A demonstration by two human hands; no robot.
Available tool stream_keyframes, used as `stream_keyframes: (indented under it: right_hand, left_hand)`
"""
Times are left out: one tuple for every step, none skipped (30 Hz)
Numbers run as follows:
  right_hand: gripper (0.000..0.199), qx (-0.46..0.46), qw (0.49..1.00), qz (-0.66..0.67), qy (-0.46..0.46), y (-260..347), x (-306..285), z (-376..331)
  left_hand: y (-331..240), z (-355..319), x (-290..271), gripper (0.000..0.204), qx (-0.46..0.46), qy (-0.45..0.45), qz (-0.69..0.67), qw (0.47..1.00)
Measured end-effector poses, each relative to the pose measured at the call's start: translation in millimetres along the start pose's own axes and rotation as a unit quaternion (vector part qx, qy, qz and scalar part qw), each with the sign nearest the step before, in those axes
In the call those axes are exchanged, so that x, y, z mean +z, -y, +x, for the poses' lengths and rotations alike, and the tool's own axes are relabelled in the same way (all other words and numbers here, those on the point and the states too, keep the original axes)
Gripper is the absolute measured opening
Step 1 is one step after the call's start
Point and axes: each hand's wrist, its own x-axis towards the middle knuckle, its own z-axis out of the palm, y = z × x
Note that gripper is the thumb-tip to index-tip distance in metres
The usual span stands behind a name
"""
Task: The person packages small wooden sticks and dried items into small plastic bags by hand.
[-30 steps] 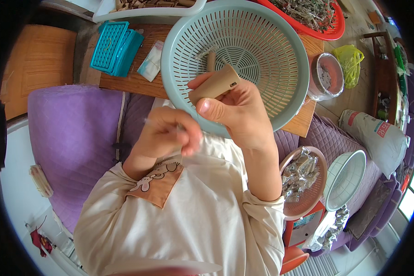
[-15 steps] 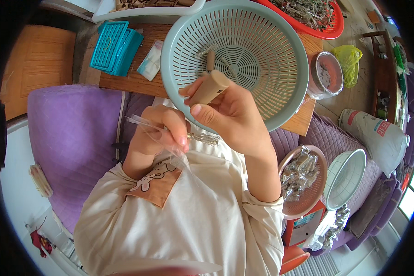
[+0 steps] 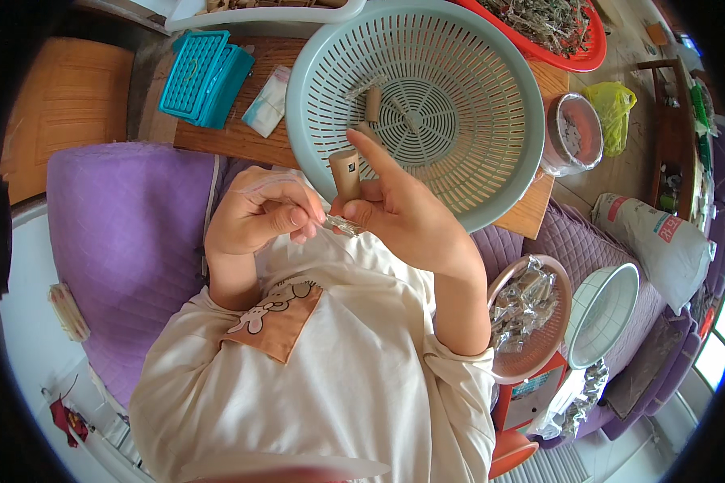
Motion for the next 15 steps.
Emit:
stream_keyframes:
  right_hand:
    - [0.048, 0.002, 1.0, 0.018, -0.003, 0, 0, 1]
    - [0.043, 0.005, 0.999, 0.037, -0.007, 0, 1, 1]
    - [0.043, 0.006, 0.999, 0.037, -0.007, -3, 0, 2]
    - [0.039, -0.004, 0.999, 0.034, -0.005, -7, -1, 2]
    - [0.035, -0.014, 0.999, 0.031, -0.004, -10, -2, 2]
    - [0.035, -0.014, 0.999, 0.031, -0.004, -9, -1, 1]
    - [0.034, -0.002, 1.0, 0.018, -0.005, -6, 0, 2]
    - [0.034, 0.009, 1.0, 0.004, -0.006, -4, 1, 2]
    - [0.034, 0.01, 1.0, 0.005, -0.005, -3, 2, 3]
    - [0.036, 0.031, 0.999, 0.023, -0.008, -1, 4, 3]
    - [0.038, 0.051, 0.998, 0.042, -0.01, -1, 5, 3]
    - [0.038, 0.052, 0.998, 0.042, -0.01, -2, 5, 4]
    - [0.038, 0.053, 0.996, 0.073, -0.025, -6, 6, 4]
    - [0.038, 0.054, 0.992, 0.103, -0.041, -8, 6, 4]
    - [0.038, 0.055, 0.992, 0.104, -0.041, -8, 7, 4]
  left_hand:
    - [0, -1, -2, 0.013, -0.012, -0.001, 0.004, 1.0]
    - [0, -1, -3, 0.014, -0.025, -0.002, 0.009, 1.0]
    - [0, -2, -5, 0.014, -0.025, -0.002, 0.008, 1.0]
    - [0, -2, -6, 0.014, -0.032, -0.001, 0.019, 0.999]
    - [-1, -1, -7, 0.014, -0.039, 0.0, 0.031, 0.999]
    - [-1, -1, -7, 0.014, -0.039, 0.0, 0.032, 0.999]
    - [-1, -1, -8, 0.015, -0.05, -0.008, 0.034, 0.998]
    - [0, 0, -9, 0.017, -0.061, -0.017, 0.037, 0.997]
    - [1, 0, -10, 0.017, -0.061, -0.018, 0.037, 0.997]
    - [2, 0, -11, 0.016, -0.059, -0.021, 0.028, 0.998]
    - [3, 0, -12, 0.015, -0.057, -0.025, 0.02, 0.998]
    - [3, 1, -12, 0.015, -0.058, -0.025, 0.02, 0.998]
    - [3, 1, -12, 0.014, -0.058, -0.022, 0.025, 0.998]
    - [3, 2, -13, 0.013, -0.058, -0.019, 0.031, 0.998]
    - [3, 2, -13, 0.013, -0.059, -0.019, 0.03, 0.998]
